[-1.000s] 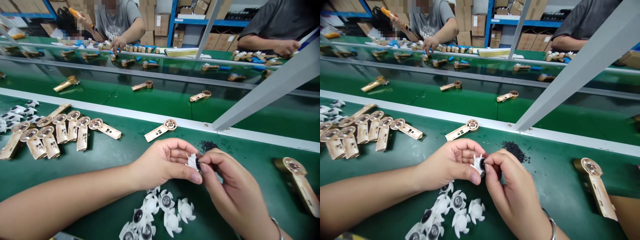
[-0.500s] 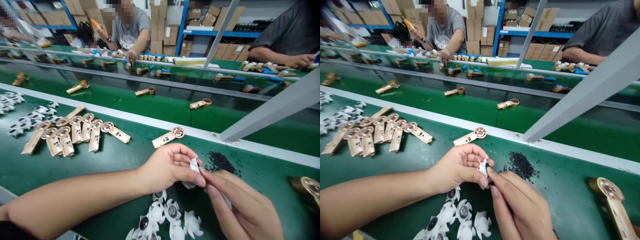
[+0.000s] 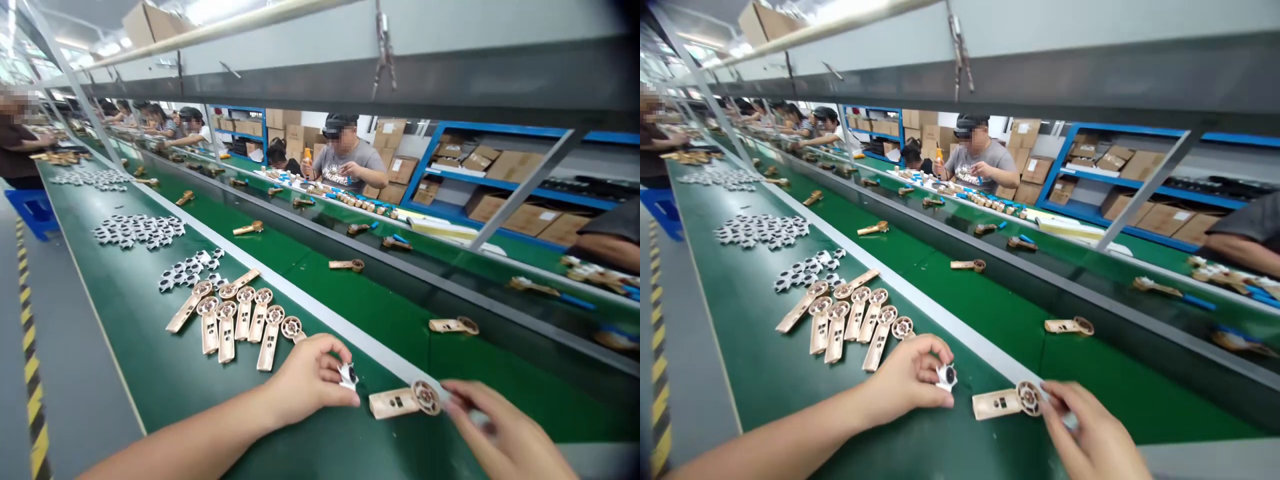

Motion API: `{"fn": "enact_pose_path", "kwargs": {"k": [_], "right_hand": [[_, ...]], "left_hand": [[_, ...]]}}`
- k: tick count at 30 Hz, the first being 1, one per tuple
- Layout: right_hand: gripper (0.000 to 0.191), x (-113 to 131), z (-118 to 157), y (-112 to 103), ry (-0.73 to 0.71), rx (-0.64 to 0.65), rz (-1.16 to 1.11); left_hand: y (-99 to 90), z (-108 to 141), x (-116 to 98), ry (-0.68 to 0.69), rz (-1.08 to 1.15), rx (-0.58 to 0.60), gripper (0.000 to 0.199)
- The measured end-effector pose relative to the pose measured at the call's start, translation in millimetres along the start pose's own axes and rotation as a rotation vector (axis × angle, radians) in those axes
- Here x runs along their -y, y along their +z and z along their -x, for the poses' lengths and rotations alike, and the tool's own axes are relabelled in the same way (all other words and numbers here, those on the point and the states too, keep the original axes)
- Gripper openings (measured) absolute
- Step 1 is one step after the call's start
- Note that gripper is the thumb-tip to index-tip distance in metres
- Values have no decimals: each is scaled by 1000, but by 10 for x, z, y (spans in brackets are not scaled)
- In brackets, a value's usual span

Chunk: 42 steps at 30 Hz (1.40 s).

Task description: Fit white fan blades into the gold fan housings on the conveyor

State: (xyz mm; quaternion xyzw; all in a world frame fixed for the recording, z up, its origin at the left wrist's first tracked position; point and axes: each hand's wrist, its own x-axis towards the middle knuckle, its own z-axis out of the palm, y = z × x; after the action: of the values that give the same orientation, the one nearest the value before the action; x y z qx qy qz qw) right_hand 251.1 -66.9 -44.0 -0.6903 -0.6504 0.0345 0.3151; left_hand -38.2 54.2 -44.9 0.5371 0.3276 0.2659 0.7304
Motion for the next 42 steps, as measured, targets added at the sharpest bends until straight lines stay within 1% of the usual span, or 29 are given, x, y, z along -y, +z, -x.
{"fn": "enact_pose_path", "kwargs": {"k": [1,2,3,5,7,9,10,12,14,15,17,19,21,22,24,26,27,29,31,33,36,39,42], "right_hand": [[31,110,-339,61,28,139,23],[32,217,-702,155,39,197,48],[32,315,-1074,282,43,219,75],[36,465,-1783,606,82,241,132],[37,561,-2364,952,131,248,176],[38,631,-2757,1238,151,258,192],[37,661,-2881,1345,147,268,188],[35,706,-3004,1475,112,298,160],[33,708,-2993,1493,59,327,114],[32,689,-2944,1461,33,335,86],[33,618,-2752,1318,-9,329,20],[44,551,-2419,1092,-27,308,-51],[57,563,-1974,825,-8,289,-170],[61,615,-1739,694,23,282,-262],[59,810,-1319,465,128,260,-509],[51,1059,-1037,307,227,250,-703],[46,1175,-954,257,254,264,-750],[42,1350,-873,205,256,307,-783],[42,1439,-852,197,220,345,-757],[43,1464,-850,210,156,348,-706],[44,1445,-857,230,53,328,-606],[44,1423,-881,225,-34,336,-486],[45,1427,-922,195,-142,334,-343]], "left_hand": [[-6,-7,0,2,24,9,61],[-4,-14,-1,-2,53,20,63],[0,-20,-2,-11,88,31,64],[0,-35,-3,-35,173,41,67],[-25,-58,-6,-35,246,23,68],[-71,-85,-24,-19,276,-11,69],[-99,-96,-42,-18,285,-29,70],[-155,-107,-93,-27,312,-46,73],[-201,-103,-156,-8,353,-51,73],[-218,-98,-188,25,370,-60,72],[-242,-79,-250,112,394,-112,65],[-260,-49,-312,143,435,-180,61],[-281,-8,-385,142,484,-227,60],[-294,14,-424,146,501,-241,58],[-322,50,-498,182,505,-245,51],[-335,71,-539,194,496,-181,42],[-332,79,-543,185,496,-136,39],[-308,95,-522,163,505,-69,37],[-278,112,-485,173,511,-49,39],[-260,122,-456,206,494,-59,40],[-272,122,-446,243,411,-113,40],[-298,121,-455,256,308,-168,40],[-311,125,-470,255,276,-179,39]]}}
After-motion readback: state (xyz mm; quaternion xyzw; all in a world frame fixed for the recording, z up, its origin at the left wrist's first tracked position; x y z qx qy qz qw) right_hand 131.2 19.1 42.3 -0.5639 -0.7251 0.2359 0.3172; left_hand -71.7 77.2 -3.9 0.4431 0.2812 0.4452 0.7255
